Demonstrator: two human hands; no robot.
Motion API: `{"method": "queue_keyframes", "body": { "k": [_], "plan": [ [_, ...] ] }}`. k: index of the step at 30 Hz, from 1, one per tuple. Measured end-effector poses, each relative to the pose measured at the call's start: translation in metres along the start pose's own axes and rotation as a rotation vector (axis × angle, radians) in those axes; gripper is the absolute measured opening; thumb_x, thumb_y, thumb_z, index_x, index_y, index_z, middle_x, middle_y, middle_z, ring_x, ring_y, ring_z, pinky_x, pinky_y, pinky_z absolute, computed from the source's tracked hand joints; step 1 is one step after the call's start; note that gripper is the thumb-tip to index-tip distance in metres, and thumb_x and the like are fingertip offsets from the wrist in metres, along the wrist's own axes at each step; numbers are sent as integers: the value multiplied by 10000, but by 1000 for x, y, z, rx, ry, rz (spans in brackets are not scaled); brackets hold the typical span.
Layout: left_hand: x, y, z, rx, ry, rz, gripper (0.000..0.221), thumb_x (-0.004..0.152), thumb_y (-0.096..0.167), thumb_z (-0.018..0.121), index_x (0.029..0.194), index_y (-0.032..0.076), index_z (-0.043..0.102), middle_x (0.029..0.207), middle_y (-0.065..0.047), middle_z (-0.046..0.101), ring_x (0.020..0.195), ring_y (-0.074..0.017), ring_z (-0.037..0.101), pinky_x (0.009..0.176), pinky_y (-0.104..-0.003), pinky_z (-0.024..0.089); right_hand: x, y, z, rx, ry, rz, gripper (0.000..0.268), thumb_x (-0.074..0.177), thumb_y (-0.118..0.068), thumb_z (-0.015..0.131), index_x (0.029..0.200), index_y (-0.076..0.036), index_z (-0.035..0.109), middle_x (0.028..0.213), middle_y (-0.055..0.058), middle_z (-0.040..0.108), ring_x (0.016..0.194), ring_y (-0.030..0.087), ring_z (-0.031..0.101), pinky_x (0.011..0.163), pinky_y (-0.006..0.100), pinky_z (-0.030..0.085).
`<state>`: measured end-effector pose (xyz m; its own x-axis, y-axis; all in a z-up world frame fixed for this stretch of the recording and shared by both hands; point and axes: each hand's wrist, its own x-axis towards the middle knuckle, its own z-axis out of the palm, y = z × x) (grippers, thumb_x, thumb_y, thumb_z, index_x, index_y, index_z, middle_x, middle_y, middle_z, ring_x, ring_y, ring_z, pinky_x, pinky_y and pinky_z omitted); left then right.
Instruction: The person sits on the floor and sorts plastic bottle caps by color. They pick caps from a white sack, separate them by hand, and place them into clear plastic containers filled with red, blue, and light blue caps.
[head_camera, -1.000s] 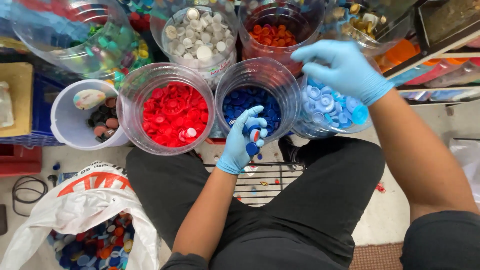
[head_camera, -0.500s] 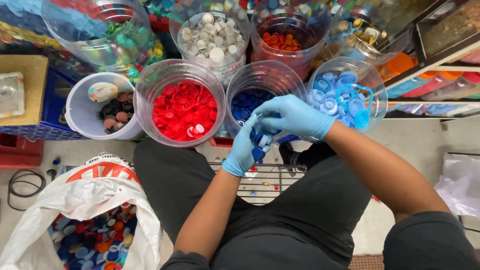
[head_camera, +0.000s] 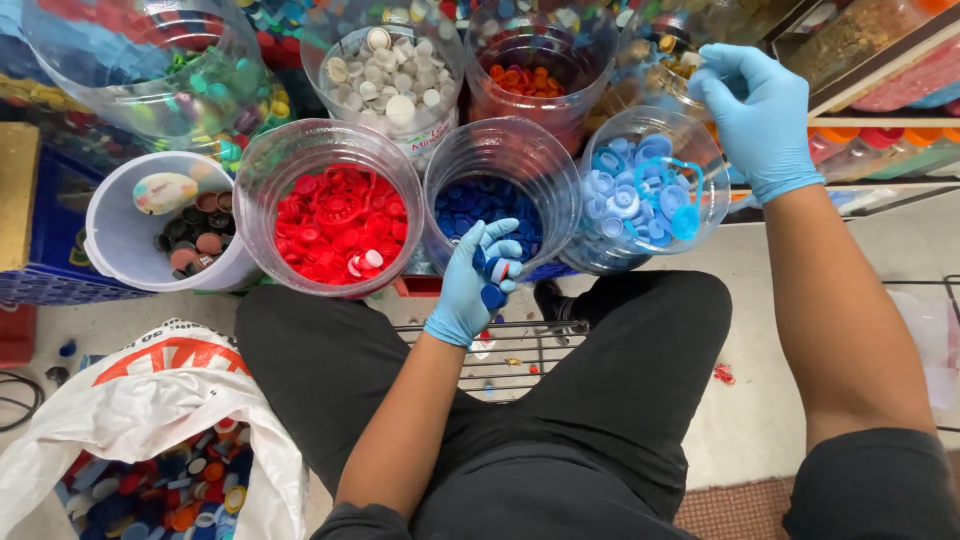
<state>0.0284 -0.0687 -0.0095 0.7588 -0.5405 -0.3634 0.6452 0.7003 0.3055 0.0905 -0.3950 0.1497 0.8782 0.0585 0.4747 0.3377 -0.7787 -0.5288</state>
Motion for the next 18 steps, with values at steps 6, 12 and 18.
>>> {"method": "queue_keyframes", "body": {
  "k": [6,12,18],
  "plan": [
    [3,0,1,-34,19,22,420,1031,429,514,1187,61,641,792,-48,652,598,-157,602,445,-213,431,-15,-4,-7,-64,69,-150,366,1007,116,634,1370,87,662,1288,238,643,1115,323,630,989,425,546],
    [5,3,1,-164,106,29,421,1006,472,544,1150,83,613,814,-57,619,642,-177,606,469,-228,487,-41,-91,17,72,-140,-169,304,974,128,623,1255,48,708,1187,181,718,1085,263,677,979,372,569],
    [14,-4,-19,-279,129,48,487,998,518,582,1185,70,625,913,-114,680,764,-221,701,601,-272,620,-92,-124,90,70,-364,-328,369,829,-150,817,1190,-144,738,1129,111,727,975,343,667,815,454,527]
  ]
}}
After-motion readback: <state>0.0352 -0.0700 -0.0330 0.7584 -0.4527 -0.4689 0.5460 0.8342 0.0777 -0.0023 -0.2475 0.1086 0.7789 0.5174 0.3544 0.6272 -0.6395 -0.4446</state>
